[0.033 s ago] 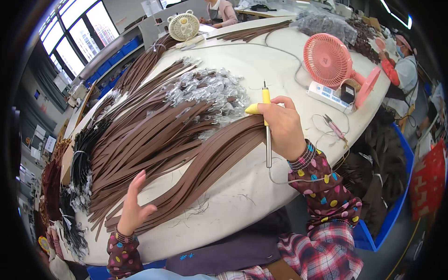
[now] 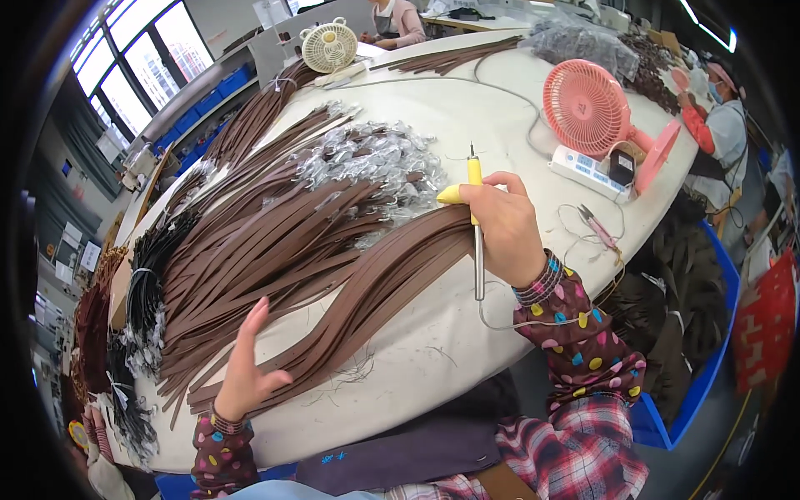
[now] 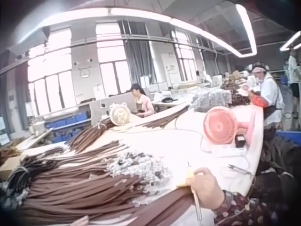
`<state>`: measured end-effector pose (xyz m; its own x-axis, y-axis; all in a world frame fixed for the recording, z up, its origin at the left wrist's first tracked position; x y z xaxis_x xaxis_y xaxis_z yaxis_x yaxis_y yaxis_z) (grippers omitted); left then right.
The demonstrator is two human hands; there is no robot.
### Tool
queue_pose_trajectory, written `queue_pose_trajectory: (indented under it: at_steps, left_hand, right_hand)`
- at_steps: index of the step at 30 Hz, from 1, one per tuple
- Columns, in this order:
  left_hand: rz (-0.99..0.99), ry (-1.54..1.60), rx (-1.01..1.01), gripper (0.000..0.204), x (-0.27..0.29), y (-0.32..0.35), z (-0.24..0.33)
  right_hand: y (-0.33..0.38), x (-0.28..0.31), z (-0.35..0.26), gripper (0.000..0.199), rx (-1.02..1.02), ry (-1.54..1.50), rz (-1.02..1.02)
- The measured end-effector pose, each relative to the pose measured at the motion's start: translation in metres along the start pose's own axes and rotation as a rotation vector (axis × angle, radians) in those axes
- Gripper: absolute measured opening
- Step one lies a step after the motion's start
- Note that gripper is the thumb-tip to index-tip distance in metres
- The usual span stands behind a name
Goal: Applying adhesive or edge-finishing to the hardware connections of leather straps using a precision tool.
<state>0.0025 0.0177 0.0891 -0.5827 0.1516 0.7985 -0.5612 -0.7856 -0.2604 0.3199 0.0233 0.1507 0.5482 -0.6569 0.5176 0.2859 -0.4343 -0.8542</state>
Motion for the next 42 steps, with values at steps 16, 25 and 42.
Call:
queue_pose_trajectory:
  at_steps: [16, 25, 42]
  left_hand:
    - [-0.147, 0.009, 0.104, 0.041, -0.069, -0.078, 0.036]
    - [-0.177, -0.423, 0.020, 0.042, -0.064, -0.054, 0.023]
    - [-0.117, -0.674, -0.214, 0.033, -0.082, -0.025, 0.025]
  right_hand:
    - [0.018, -0.013, 0.006, 0.037, 0.021, -0.066, -0.093]
    - [0.033, -0.015, 0.033, 0.067, -0.197, -0.239, -0.407]
    - [0.064, -0.068, -0.020, 0.060, -0.077, -0.411, -0.627]
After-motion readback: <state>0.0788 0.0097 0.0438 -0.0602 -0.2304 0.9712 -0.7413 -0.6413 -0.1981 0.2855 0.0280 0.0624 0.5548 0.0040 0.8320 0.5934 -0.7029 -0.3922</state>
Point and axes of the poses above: each hand's wrist, its own y-axis away from the middle knuckle, its own x-axis out of the back of the hand, z = x × y, the point moved 9 cm from there along -y, towards the middle knuckle, and after that the axes turned 2 degrees about -z, right-handed, at the moved point
